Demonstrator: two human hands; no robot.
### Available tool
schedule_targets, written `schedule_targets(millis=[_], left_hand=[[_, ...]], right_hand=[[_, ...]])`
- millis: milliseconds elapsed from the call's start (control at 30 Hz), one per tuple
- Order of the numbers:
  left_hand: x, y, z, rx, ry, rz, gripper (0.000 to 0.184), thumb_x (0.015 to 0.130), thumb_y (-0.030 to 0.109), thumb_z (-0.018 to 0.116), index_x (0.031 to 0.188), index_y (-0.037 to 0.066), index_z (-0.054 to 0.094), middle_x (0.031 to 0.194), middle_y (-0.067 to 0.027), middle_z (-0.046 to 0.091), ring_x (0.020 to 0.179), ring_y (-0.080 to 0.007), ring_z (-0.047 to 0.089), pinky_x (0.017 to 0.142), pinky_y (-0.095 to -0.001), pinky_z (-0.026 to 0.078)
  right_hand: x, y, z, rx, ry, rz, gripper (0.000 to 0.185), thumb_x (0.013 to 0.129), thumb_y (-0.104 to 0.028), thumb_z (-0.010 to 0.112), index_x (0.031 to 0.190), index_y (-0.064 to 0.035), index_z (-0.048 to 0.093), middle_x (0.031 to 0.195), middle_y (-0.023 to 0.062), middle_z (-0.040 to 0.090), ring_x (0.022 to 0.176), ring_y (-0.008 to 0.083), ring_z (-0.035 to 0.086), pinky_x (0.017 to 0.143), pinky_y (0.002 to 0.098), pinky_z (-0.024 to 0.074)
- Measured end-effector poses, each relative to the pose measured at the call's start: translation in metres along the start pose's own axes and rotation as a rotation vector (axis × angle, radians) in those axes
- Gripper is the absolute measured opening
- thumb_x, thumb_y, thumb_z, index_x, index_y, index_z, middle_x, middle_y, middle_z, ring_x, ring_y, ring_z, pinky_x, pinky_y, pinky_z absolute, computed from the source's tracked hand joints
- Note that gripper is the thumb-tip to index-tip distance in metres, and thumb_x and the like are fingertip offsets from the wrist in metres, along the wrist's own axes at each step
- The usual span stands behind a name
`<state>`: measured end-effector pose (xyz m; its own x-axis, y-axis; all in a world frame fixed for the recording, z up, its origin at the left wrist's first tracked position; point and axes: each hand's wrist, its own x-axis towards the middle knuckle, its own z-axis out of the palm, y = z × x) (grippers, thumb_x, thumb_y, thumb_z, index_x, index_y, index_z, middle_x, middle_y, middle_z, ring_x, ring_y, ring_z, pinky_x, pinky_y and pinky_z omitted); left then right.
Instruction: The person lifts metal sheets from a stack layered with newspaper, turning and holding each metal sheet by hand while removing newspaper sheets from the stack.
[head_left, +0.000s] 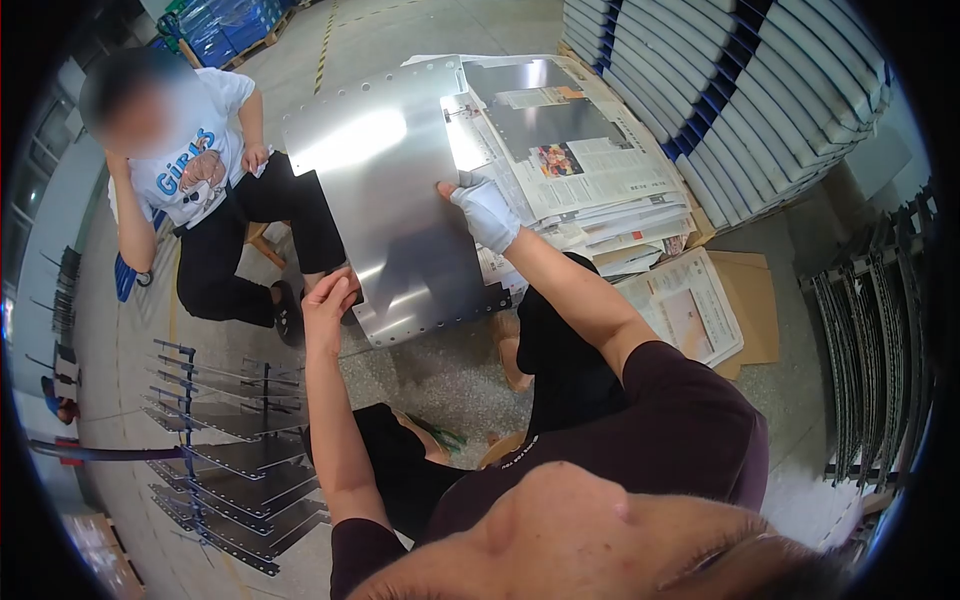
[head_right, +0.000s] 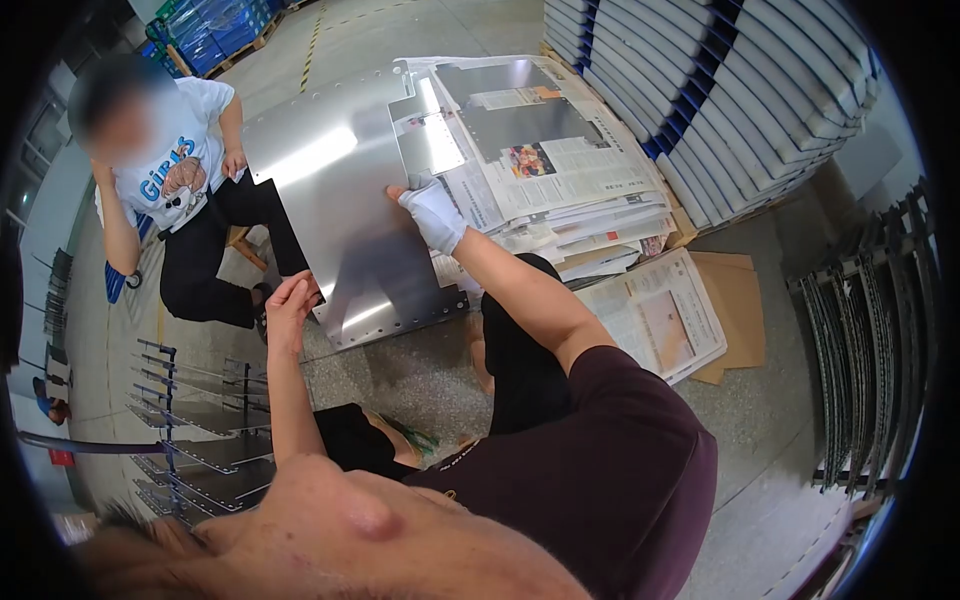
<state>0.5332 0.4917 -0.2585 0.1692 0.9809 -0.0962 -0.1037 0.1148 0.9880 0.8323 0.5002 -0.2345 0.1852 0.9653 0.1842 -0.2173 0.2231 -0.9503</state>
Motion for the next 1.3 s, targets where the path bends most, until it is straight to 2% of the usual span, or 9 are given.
schedule_targets(millis=[267, 567, 600, 833, 1000, 1133, 1200, 1233, 1300], left_hand=[[0.006, -0.013, -0.013, 0.033, -0.016, 0.022, 0.023, 0.088, 0.012, 0.059, 0.105, -0.002, 0.064, 0.093, -0.0064, 0.066, 0.082, -0.0122, 0.062, 0.071, -0.0229, 0.048], [0.005, -0.004, -0.010, 0.004, 0.017, -0.014, 0.022, 0.089, 0.015, 0.058, 0.104, 0.000, 0.065, 0.092, -0.0081, 0.068, 0.079, -0.0106, 0.062, 0.069, -0.0206, 0.046], [0.005, -0.006, -0.012, 0.011, 0.013, -0.016, 0.022, 0.089, 0.015, 0.058, 0.104, 0.000, 0.065, 0.092, -0.0080, 0.068, 0.078, -0.0101, 0.062, 0.069, -0.0203, 0.045], [0.004, -0.005, -0.006, 0.009, 0.036, -0.013, 0.021, 0.089, 0.016, 0.058, 0.103, 0.002, 0.066, 0.091, -0.0060, 0.068, 0.073, -0.0071, 0.059, 0.063, -0.0193, 0.041], [0.007, -0.006, -0.012, 0.031, 0.037, -0.033, 0.025, 0.090, 0.017, 0.057, 0.108, 0.001, 0.063, 0.098, -0.0082, 0.067, 0.089, -0.0128, 0.062, 0.078, -0.0236, 0.046], [0.003, 0.005, -0.006, 0.008, 0.006, -0.044, 0.039, 0.092, 0.021, 0.052, 0.123, -0.003, 0.051, 0.119, -0.0128, 0.058, 0.111, -0.0198, 0.054, 0.093, -0.0302, 0.042], [0.005, 0.002, -0.001, -0.026, -0.021, 0.007, 0.043, 0.095, 0.023, 0.049, 0.129, -0.002, 0.044, 0.131, -0.0142, 0.049, 0.121, -0.0236, 0.047, 0.099, -0.0342, 0.036], [0.005, 0.005, 0.004, 0.011, -0.002, 0.031, 0.044, 0.095, 0.024, 0.049, 0.130, -0.002, 0.043, 0.133, -0.0140, 0.047, 0.122, -0.0242, 0.046, 0.100, -0.0347, 0.036], [0.008, 0.003, 0.004, 0.042, 0.028, 0.083, 0.046, 0.095, 0.024, 0.049, 0.132, -0.001, 0.041, 0.136, -0.0137, 0.043, 0.125, -0.0235, 0.042, 0.101, -0.0357, 0.035]], right_hand=[[0.020, 0.046, -0.012, 0.276, 0.059, 0.275, 0.024, 0.085, -0.023, 0.062, 0.074, -0.0024, 0.061, 0.059, 0.0018, 0.054, 0.046, 0.0133, 0.046, 0.042, 0.0301, 0.0358], [0.044, 0.084, -0.032, 0.377, 0.042, 0.393, 0.020, 0.091, -0.019, 0.052, 0.094, -0.0023, 0.062, 0.081, 0.0104, 0.065, 0.063, 0.0199, 0.063, 0.053, 0.0333, 0.0506], [0.021, 0.035, -0.010, 0.561, -0.165, 0.326, 0.029, 0.089, -0.013, 0.052, 0.116, -0.0016, 0.053, 0.106, 0.0131, 0.061, 0.094, 0.0273, 0.061, 0.082, 0.0413, 0.0515], [0.019, 0.034, -0.010, 0.460, -0.108, 0.252, 0.024, 0.089, -0.009, 0.051, 0.111, -0.0004, 0.056, 0.100, 0.0117, 0.062, 0.088, 0.0243, 0.062, 0.077, 0.0374, 0.0523], [0.025, 0.040, -0.011, 0.430, -0.031, 0.254, 0.024, 0.086, -0.007, 0.052, 0.109, -0.0016, 0.057, 0.098, 0.0133, 0.063, 0.087, 0.0272, 0.062, 0.077, 0.0365, 0.0510], [0.015, 0.024, -0.007, -0.591, 0.088, -0.532, 0.022, 0.091, -0.017, 0.046, 0.097, -0.0045, 0.062, 0.078, 0.0152, 0.063, 0.066, 0.0227, 0.062, 0.059, 0.0351, 0.0497], [0.007, -0.003, -0.002, -1.007, 0.050, -0.468, 0.023, 0.090, -0.019, 0.047, 0.095, -0.0050, 0.064, 0.072, 0.0151, 0.063, 0.062, 0.0234, 0.061, 0.057, 0.0346, 0.0495], [0.003, -0.021, 0.009, -1.112, -0.031, -0.211, 0.023, 0.088, -0.019, 0.050, 0.096, -0.0047, 0.065, 0.071, 0.0145, 0.063, 0.062, 0.0253, 0.061, 0.059, 0.0345, 0.0495], [-0.010, -0.029, 0.033, -0.506, 0.206, -0.457, 0.019, 0.086, -0.019, 0.053, 0.096, -0.0097, 0.067, 0.072, 0.0131, 0.064, 0.061, 0.0275, 0.060, 0.061, 0.0344, 0.0493]])
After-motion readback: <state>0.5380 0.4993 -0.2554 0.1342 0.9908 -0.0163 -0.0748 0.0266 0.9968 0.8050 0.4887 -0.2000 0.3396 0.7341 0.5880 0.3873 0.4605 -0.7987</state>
